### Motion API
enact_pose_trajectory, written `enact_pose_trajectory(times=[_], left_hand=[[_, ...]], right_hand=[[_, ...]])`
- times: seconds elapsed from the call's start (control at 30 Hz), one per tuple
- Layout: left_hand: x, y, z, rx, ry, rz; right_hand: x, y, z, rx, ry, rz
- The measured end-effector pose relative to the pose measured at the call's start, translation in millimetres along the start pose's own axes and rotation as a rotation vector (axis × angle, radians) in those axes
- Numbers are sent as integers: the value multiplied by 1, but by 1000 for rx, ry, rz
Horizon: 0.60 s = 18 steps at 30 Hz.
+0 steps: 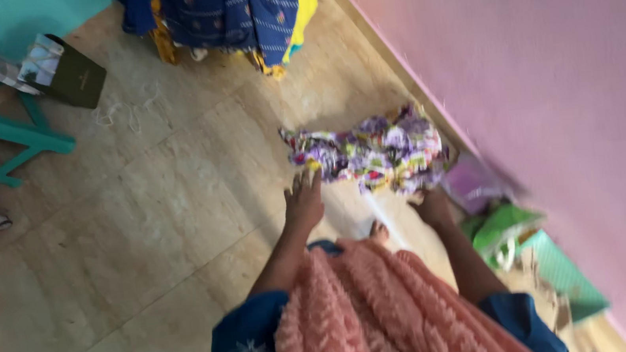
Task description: The person folds several pieces of bedding, including a striped pillowcase, a patterned pillowcase, a floral pillowcase, a red blanket, and a dark gray blanket. They stack the folded items neatly against a wall.
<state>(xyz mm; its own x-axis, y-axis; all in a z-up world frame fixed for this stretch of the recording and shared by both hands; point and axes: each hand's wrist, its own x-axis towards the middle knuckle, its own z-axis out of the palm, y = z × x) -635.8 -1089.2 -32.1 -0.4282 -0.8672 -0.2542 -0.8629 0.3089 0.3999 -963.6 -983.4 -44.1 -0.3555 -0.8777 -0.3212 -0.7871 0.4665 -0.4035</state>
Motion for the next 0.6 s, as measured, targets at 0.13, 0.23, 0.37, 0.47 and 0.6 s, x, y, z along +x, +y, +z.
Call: enact_pose_trajectory(times=[0.13, 0.23, 0.37, 0.47, 0.6], left_hand=[[44, 23, 39, 105, 101, 61], [80, 47, 67, 71, -1, 46], [139, 70, 113, 81, 22, 82], [174, 69, 164, 68, 51, 99], [226, 52, 243, 142, 102, 195]], right_hand=[[52, 25, 15, -38, -33, -74], [82, 36, 33, -78, -185, 14], [131, 53, 72, -153, -227, -49], [163, 80, 122, -164, -216, -72], [218, 128, 193, -158, -188, -38]])
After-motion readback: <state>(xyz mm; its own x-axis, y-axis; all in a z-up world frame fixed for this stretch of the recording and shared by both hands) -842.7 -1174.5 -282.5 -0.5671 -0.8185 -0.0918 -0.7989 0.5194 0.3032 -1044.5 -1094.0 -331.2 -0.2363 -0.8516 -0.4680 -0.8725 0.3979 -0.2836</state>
